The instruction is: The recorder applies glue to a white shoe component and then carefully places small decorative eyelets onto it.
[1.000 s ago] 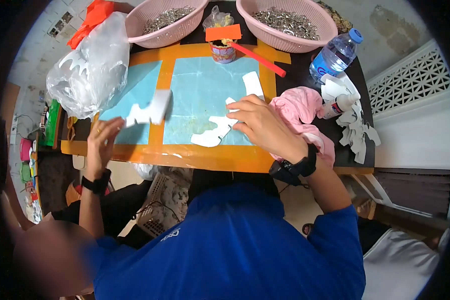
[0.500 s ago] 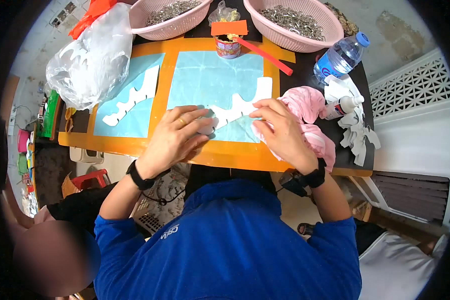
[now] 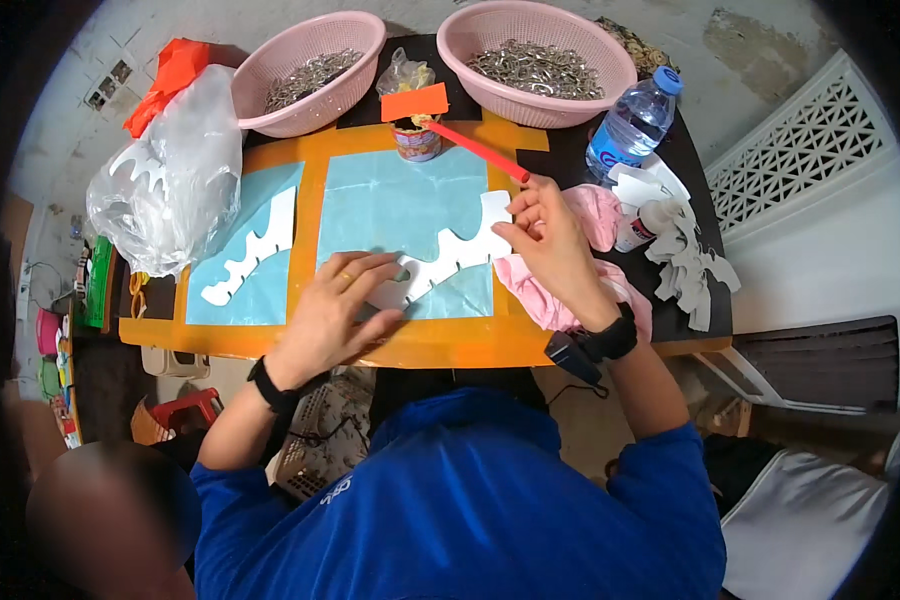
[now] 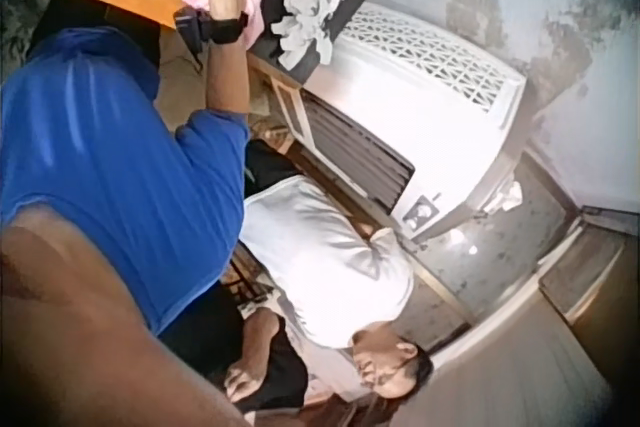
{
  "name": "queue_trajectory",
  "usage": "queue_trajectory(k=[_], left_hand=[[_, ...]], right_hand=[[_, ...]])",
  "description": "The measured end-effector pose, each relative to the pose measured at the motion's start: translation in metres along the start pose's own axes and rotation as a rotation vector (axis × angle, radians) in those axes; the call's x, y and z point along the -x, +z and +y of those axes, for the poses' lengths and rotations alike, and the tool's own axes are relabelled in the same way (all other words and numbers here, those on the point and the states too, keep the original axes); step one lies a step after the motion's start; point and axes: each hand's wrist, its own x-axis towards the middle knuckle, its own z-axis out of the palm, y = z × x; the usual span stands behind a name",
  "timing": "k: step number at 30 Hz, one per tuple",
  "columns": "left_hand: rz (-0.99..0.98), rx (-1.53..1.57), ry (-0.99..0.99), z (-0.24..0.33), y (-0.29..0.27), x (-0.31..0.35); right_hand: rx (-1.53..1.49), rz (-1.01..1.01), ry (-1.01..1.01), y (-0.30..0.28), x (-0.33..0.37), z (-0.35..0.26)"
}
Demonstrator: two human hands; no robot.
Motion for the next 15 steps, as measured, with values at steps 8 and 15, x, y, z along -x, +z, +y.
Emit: queue_trajectory(k=[8,15], left_hand=[[-0.153,-0.054,0.082,0.004,-0.001,-0.01],[0.132,0.011,0.05,-0.058,-0.05,-0.09]], right_hand=[[-0.085,-0.082,-0.169,0.023,-0.044,-0.029],[0.043,0.005,-0.382,0.025,-0.071,-0.05]])
